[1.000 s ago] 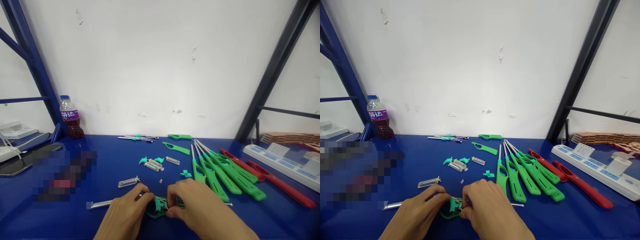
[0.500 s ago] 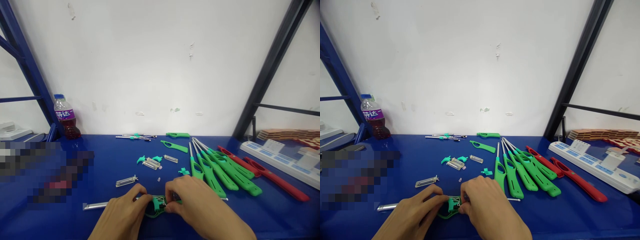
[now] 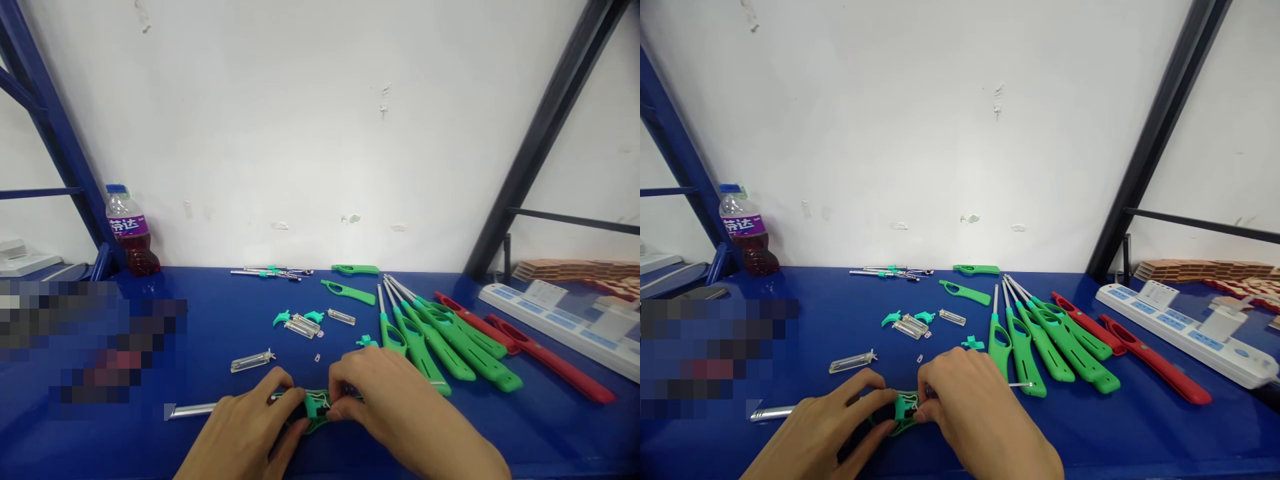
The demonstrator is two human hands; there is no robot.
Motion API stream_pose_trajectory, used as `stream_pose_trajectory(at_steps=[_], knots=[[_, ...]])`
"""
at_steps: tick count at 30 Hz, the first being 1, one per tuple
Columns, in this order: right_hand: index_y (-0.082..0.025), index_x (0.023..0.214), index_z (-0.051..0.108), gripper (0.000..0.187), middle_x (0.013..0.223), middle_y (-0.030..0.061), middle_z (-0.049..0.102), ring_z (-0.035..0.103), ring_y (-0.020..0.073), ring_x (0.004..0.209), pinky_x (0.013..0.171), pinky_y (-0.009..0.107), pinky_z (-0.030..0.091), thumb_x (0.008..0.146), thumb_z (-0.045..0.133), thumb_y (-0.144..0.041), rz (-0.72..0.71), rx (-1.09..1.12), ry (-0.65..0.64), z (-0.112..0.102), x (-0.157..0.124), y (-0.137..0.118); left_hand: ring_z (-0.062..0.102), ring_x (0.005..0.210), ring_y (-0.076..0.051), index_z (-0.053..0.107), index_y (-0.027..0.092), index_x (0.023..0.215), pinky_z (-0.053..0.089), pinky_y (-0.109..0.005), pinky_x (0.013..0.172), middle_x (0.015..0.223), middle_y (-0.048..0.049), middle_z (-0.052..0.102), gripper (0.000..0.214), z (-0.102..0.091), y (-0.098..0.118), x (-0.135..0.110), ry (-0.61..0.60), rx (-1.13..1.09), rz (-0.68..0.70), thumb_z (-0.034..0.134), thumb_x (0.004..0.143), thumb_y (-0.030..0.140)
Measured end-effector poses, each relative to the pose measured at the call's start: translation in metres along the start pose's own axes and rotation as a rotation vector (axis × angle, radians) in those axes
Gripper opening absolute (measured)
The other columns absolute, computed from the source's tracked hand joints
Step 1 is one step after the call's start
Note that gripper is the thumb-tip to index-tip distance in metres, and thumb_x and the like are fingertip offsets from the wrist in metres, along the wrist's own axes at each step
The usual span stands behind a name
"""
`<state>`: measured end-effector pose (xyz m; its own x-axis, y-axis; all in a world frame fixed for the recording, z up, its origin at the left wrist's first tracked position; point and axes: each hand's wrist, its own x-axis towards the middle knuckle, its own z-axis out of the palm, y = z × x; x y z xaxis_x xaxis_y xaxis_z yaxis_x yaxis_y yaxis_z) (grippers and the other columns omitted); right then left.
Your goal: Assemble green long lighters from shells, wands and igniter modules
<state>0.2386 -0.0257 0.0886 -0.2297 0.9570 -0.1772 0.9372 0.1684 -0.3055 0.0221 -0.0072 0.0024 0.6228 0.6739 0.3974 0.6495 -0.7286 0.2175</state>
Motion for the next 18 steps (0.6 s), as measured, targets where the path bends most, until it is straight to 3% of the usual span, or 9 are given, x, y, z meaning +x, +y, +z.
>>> stream_pose_trajectory(at_steps=[12,18], knots=[[-0.028,0.082,0.077,0.011,0.086,-0.0054,0.08,0.072,0.0186,0.081,0.064,0.029,0.032,0.092,0.083,-0.024,-0.188,-0.018,0.129,0.013,0.002,0.017,0.074,0.069,-0.015,0.071,0.027,0.106,0.058,-0.02,0.065,0.104,-0.0023,0.071,0.021,0.001,0.0,0.0,0.016,-0.01,-0.009,0.053,0.102,0.015],[-0.027,0.082,0.078,0.012,0.087,-0.0052,0.081,0.073,0.0191,0.083,0.065,0.029,0.034,0.092,0.082,-0.023,-0.194,-0.046,0.122,0.011,0.002,0.015,0.074,0.066,-0.014,0.073,0.027,0.103,0.058,-0.019,0.063,0.103,-0.0021,0.072,0.022,0.001,0.001,-0.001,0.048,-0.014,-0.01,0.053,0.104,0.017]])
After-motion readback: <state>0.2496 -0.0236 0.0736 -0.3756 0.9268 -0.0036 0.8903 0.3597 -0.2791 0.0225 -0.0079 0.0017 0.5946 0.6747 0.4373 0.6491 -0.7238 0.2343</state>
